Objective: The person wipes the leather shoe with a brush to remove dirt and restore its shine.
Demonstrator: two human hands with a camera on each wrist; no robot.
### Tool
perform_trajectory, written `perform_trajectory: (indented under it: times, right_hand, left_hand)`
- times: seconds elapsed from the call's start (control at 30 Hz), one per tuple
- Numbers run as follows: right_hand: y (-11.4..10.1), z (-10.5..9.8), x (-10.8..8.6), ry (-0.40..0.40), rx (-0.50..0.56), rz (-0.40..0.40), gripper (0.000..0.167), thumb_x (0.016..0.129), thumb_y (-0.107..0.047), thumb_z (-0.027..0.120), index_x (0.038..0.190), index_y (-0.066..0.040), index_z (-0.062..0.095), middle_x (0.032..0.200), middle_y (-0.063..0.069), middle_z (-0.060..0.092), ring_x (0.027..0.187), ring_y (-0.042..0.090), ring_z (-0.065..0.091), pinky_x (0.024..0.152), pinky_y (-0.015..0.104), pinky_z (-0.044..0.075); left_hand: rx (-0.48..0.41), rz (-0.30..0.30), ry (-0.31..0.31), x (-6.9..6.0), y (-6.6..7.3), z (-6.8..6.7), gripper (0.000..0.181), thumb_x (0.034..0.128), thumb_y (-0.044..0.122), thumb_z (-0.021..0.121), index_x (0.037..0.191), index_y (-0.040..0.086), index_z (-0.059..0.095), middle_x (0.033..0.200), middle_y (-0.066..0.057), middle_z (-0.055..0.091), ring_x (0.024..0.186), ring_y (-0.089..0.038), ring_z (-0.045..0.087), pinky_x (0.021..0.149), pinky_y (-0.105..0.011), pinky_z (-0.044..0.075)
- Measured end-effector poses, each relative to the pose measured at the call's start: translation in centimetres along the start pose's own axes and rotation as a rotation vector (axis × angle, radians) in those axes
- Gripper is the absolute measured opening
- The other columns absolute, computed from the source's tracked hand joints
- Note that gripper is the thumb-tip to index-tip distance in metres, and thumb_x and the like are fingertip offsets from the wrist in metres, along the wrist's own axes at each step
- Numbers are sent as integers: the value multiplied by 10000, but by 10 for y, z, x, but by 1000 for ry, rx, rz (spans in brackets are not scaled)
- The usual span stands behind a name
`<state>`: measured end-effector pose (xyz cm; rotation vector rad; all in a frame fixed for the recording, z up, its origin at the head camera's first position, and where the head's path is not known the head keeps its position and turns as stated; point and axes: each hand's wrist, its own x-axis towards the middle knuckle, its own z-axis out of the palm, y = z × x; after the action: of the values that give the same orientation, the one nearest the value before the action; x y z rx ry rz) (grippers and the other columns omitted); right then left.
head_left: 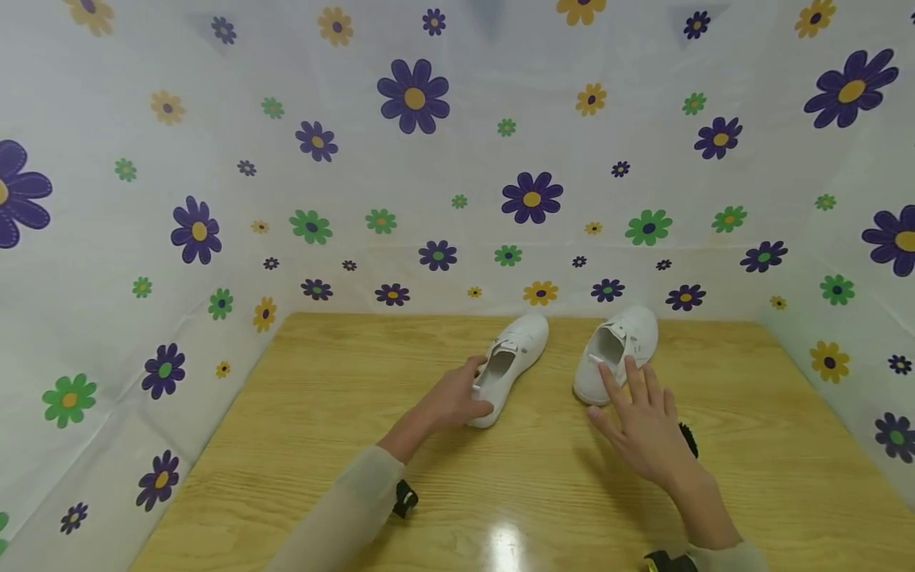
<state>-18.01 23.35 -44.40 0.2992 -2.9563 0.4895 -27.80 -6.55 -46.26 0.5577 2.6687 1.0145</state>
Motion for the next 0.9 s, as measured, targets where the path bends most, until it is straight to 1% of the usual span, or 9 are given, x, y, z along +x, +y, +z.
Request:
perform_trajectory:
  times: [0.2,0.33,0.5,0.7,0.9]
  right_hand:
    - [3,-4,-3,-9,28,25,722,1020,-520,441,1582,-114,239,1619,282,45,1463,525,-3,1066,763,70]
    - [4,-3,-3,-9,41,23,724,1020,-523,440,1589,-135,219,1620,281,37,1467,519,-18,1065,765,64]
    - [6,-2,-1,-1,38,21,723,1019,-525,440,1591,-144,214,1621,281,32,1465,524,-12,1064,765,70]
    - [7,-3,-1,6,31,24,721,1017,-522,448,1591,-150,218,1619,285,39,1463,528,-4,1063,766,77]
    - [9,0,-1,7,42,27,724,1014,-513,464,1590,-149,220,1619,288,26,1470,512,-24,1066,764,67]
  left_hand:
    - [-24,-19,-27,-3,-3,-3,788,854,207,727,1523,91,328,1459,-193,478,1242,-297,525,1004,-455,448]
    - [-41,-28,-19,-6,-6,-3,774,848,189,739,1513,100,351,1452,-198,484,1242,-304,526,999,-463,448]
    - [-36,-6,-7,-12,-7,-5,758,847,165,725,1508,98,360,1440,-203,497,1189,-292,548,958,-449,461]
    - [-37,23,-26,-20,-10,-9,735,848,155,731,1492,74,386,1427,-198,509,1249,-319,527,1003,-467,443]
    - [-13,32,-37,-28,-13,-14,693,852,132,724,1472,95,417,1437,-153,510,1277,-293,512,1021,-464,431]
